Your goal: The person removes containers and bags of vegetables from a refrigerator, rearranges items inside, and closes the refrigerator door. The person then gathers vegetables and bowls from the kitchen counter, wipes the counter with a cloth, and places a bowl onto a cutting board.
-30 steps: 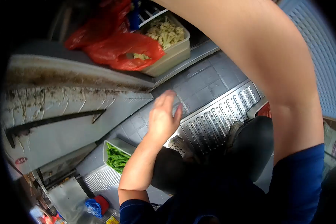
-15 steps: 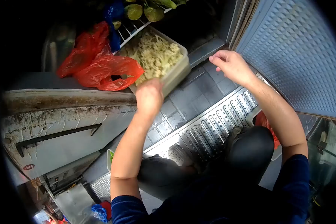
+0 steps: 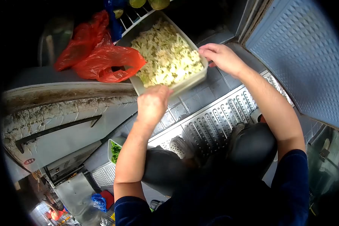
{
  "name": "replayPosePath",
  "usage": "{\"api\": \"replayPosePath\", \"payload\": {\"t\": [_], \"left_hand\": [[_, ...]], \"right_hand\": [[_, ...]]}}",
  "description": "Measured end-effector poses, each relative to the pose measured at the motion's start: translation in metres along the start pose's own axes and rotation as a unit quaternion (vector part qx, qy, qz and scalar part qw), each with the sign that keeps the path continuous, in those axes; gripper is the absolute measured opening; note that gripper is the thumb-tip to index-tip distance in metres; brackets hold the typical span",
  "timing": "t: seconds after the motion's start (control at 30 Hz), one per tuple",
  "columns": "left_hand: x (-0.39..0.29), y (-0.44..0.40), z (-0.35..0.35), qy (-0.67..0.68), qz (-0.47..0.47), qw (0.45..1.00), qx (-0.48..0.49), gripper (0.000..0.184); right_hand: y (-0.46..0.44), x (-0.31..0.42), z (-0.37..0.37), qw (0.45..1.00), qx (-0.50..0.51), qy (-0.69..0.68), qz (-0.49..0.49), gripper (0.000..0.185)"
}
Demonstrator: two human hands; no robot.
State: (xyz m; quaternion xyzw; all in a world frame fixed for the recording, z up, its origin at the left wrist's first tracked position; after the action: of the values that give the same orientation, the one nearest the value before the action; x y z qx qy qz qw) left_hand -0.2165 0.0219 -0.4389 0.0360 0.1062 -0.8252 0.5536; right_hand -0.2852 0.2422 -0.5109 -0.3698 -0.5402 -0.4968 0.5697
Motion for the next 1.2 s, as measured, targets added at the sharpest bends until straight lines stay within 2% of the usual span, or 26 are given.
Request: {"api": "replayPosePath", "payload": {"t": [0.03,0.2,0.37,0.5,0.7,0.9,1.0,1.03,1.2], "left_hand": [[0.008,-0.005,0.002,-0.007,0.012,1.0,-0.013,0.024],[0.048,-0.034,0.004,-0.021,0.037,0.995,-0.091,0.025],[0.076,-0.047,-0.011,-0.069,0.095,0.988,-0.099,0.031],[0.069,-0.047,-0.007,-0.058,0.079,0.99,-0.106,0.029],[0.044,-0.036,-0.006,0.0,0.005,0.998,-0.056,0.024],[0.014,-0.018,-0.006,0.016,-0.016,0.999,-0.028,0.023],[0.01,-0.018,-0.003,0.006,-0.025,0.999,-0.038,0.023],[0.012,-0.019,-0.001,0.002,-0.028,0.999,-0.046,0.024],[0.022,-0.023,-0.004,-0.021,0.007,1.0,-0.021,0.028]], "right_hand": [[-0.001,-0.002,-0.001,0.999,0.02,0.037,0.004,0.049],[0.003,-0.004,-0.01,1.0,0.019,-0.011,-0.022,0.049],[0.004,-0.013,-0.005,0.999,-0.003,-0.015,-0.034,0.049],[0.007,-0.019,-0.004,0.999,-0.013,-0.014,-0.039,0.05],[0.001,0.002,0.002,0.999,-0.046,-0.022,0.006,0.048],[-0.019,0.011,-0.001,0.998,-0.054,-0.002,0.032,0.039],[-0.047,0.01,-0.004,0.987,-0.073,0.117,0.084,0.035],[-0.048,0.018,-0.004,0.977,-0.088,0.175,0.08,0.042],[-0.058,0.025,-0.008,0.964,-0.098,0.237,0.074,0.041]]}}
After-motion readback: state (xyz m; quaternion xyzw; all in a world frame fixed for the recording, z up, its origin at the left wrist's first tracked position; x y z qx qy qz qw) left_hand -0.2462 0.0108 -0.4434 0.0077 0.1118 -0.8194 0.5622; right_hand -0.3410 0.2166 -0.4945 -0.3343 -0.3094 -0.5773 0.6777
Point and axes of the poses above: each hand's wrist, its own y-axis away from the middle knuckle, its own z-axis out of the back of the hand, x = y × z, the point moved 9 cm from there along -y, towards the middle knuckle, and after that the axes turned 11 degrees about z, right-handed, at the moved point
